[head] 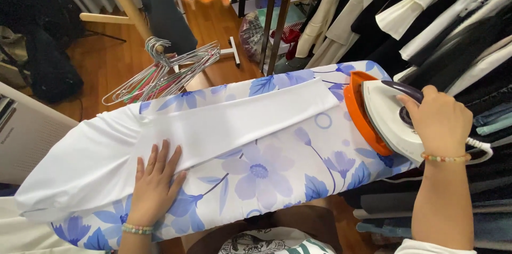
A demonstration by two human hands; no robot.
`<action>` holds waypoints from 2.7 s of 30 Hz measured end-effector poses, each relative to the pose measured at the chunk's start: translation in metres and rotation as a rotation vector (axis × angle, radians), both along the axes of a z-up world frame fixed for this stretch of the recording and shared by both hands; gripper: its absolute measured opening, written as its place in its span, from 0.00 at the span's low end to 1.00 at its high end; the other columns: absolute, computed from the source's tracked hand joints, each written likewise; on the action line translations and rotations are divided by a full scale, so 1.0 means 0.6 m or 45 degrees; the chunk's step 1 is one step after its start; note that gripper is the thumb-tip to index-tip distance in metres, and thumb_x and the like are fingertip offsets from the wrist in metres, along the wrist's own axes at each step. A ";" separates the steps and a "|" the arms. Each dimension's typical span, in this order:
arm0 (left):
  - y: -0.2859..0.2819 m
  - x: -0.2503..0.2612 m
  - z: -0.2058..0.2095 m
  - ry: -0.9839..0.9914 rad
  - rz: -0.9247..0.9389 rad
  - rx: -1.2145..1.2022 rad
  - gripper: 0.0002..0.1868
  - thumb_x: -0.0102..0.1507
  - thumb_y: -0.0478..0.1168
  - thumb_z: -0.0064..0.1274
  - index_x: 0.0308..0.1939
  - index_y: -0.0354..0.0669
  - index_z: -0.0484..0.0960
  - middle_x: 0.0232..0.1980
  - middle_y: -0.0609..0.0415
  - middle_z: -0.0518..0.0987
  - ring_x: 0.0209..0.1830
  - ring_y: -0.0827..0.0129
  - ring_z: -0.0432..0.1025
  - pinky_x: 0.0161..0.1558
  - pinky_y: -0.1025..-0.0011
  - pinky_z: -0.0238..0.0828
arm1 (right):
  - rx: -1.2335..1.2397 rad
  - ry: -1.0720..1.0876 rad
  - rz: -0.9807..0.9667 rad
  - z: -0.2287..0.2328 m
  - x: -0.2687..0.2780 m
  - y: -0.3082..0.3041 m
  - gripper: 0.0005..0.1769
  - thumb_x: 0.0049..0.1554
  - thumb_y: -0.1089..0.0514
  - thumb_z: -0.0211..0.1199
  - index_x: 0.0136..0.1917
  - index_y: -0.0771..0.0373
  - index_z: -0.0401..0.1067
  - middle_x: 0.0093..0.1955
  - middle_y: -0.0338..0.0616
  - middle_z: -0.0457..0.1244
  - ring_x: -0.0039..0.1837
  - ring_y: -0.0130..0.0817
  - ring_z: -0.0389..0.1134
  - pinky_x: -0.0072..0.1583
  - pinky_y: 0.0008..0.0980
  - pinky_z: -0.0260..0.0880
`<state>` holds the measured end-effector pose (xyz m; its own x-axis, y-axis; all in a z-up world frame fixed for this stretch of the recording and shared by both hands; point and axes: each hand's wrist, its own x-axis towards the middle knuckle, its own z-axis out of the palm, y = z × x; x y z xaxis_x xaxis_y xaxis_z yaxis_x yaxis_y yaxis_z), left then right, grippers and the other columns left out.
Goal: Ironing a white long-sleeved shirt on a floral-patterned ironing board.
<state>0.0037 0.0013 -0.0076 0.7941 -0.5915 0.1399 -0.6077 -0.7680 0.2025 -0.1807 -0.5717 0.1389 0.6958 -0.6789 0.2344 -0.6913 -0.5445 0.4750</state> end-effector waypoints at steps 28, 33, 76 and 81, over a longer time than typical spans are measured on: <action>0.003 -0.010 0.015 0.097 -0.011 -0.151 0.34 0.65 0.46 0.37 0.77 0.63 0.55 0.83 0.59 0.48 0.82 0.57 0.39 0.74 0.44 0.29 | 0.609 -0.096 1.469 -0.133 0.193 0.264 0.41 0.48 0.49 0.70 0.74 0.48 0.60 0.66 0.47 0.60 0.68 0.44 0.61 0.66 0.53 0.59; -0.003 -0.015 0.015 0.013 0.015 -0.191 0.33 0.65 0.45 0.39 0.76 0.61 0.58 0.81 0.56 0.53 0.82 0.57 0.43 0.75 0.45 0.32 | 0.665 0.019 1.854 -0.220 0.278 0.345 0.34 0.51 0.64 0.59 0.71 0.56 0.61 0.65 0.54 0.60 0.67 0.50 0.60 0.65 0.50 0.57; -0.203 -0.211 0.027 0.178 -0.975 -0.668 0.09 0.58 0.38 0.57 0.38 0.40 0.74 0.37 0.48 0.76 0.38 0.53 0.69 0.44 0.58 0.64 | 1.888 -0.038 0.966 -0.095 -0.267 0.081 0.14 0.57 0.41 0.54 0.46 0.50 0.70 0.47 0.28 0.70 0.48 0.22 0.73 0.52 0.28 0.68; -0.252 -0.250 0.013 0.695 -1.047 -0.689 0.09 0.63 0.36 0.43 0.45 0.38 0.74 0.37 0.48 0.73 0.37 0.53 0.69 0.45 0.58 0.66 | 1.794 0.024 0.582 -0.076 -0.302 0.078 0.23 0.51 0.35 0.58 0.56 0.43 0.77 0.56 0.21 0.76 0.58 0.14 0.77 0.62 0.24 0.70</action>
<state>-0.1461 -0.1496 0.0001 0.2241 -0.9304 0.2901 -0.6172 0.0949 0.7810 -0.3621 -0.5248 0.0932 0.9021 -0.0602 -0.4272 -0.3368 -0.7170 -0.6103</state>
